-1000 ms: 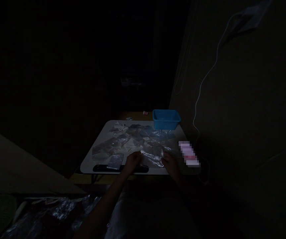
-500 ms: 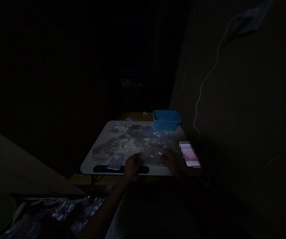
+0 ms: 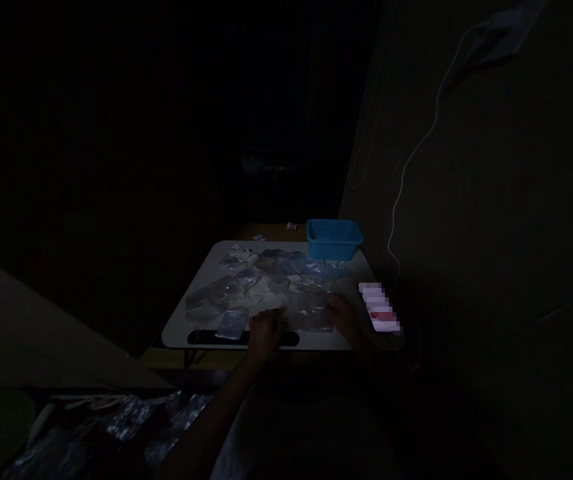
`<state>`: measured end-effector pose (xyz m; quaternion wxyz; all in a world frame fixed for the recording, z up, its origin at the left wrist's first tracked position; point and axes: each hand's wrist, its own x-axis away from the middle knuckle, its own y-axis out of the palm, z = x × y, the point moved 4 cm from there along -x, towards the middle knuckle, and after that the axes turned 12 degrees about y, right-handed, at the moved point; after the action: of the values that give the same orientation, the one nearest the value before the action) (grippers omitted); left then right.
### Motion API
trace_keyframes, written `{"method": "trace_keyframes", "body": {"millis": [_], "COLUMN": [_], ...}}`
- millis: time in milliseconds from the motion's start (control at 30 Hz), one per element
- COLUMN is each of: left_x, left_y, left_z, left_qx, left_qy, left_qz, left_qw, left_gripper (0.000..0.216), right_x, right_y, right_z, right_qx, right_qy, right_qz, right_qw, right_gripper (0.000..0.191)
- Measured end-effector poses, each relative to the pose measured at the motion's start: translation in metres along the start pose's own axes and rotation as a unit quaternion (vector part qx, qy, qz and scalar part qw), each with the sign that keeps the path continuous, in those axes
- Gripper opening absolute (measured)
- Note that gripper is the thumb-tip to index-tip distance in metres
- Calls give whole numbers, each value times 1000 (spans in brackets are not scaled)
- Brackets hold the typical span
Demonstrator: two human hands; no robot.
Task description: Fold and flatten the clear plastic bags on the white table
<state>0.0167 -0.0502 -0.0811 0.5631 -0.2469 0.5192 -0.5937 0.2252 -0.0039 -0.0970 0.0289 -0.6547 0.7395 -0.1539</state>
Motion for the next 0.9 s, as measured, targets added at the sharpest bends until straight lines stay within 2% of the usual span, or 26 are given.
{"method": "trace_keyframes", "body": {"millis": [267, 533, 733, 900], "left_x": [4, 3, 4, 6], "left_y": [5, 3, 3, 0], "left_z": [7, 9, 7, 7], "left_qx": [-5, -10, -47, -77], "left_qy": [-13, -14, -6, 13], "left_qz": [11, -2, -24, -35], "left_qw": [1000, 1000, 999, 996], "left_gripper": [27, 28, 27, 26], "right_x": [23, 28, 25, 25], "right_y": [-8, -4, -2, -4], "right_z": [2, 19, 17, 15], "right_qx": [7, 20, 75, 83], "right_qy": [57, 70, 57, 44], "right_qz": [-56, -43, -33, -18], "right_qw": [997, 996, 995, 995], "right_gripper": [42, 41, 45, 40]}}
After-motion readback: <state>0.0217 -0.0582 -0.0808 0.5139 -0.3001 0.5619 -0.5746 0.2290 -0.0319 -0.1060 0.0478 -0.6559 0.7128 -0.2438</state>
